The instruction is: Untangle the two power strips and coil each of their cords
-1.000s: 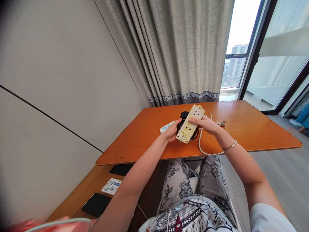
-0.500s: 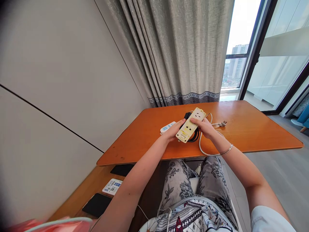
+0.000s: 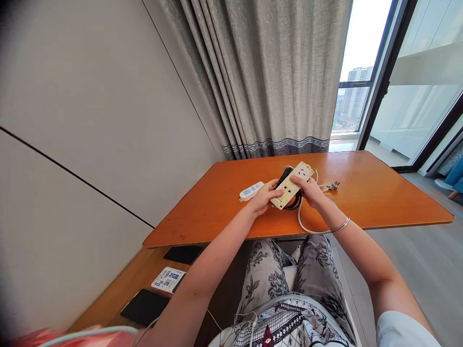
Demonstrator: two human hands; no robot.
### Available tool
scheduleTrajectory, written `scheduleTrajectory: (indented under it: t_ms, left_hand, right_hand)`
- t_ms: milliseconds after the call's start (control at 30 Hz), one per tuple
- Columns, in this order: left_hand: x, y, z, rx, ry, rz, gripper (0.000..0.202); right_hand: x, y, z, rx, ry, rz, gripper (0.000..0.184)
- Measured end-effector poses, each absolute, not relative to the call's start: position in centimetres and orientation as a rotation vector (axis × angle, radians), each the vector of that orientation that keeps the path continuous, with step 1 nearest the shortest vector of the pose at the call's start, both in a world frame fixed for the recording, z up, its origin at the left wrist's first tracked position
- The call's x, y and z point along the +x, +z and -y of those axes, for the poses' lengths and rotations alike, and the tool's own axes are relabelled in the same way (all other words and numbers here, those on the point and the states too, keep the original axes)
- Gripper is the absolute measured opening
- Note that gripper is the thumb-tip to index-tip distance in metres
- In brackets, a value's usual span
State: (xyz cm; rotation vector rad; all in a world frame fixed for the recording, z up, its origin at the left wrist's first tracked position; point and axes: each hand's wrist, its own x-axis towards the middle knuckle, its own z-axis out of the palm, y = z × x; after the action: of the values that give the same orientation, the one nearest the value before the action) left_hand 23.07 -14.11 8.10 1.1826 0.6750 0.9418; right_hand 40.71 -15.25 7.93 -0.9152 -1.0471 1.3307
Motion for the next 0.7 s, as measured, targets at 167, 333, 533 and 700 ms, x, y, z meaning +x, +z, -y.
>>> scheduleTrajectory:
  t_ms: [167, 333, 533, 700]
  left_hand:
    - [23.39, 8.66, 14.73, 1.095, 0.918, -0.677, 0.056]
    - [23.54, 8.62, 15.0, 1.09, 0.978, -0.654, 0.056]
    - [23.48, 7.86, 14.4, 1.095, 0.986, -0.639, 0.063]
    - [23.25, 7.9, 14.23, 1.124, 0.946, -0.657, 0.066]
  right_hand:
    - [40.96, 7.89, 15.41, -0.914, 1.315, 1.068, 0.051]
    - [40.98, 7.89, 15.42, -0.891, 1.322, 1.066, 0.053]
    - [40.79, 7.69, 15.41, -0.865, 1.324, 1.055, 0.053]
    - [40.66, 7.74, 15.51, -0.867, 1.313, 1.04, 0.054]
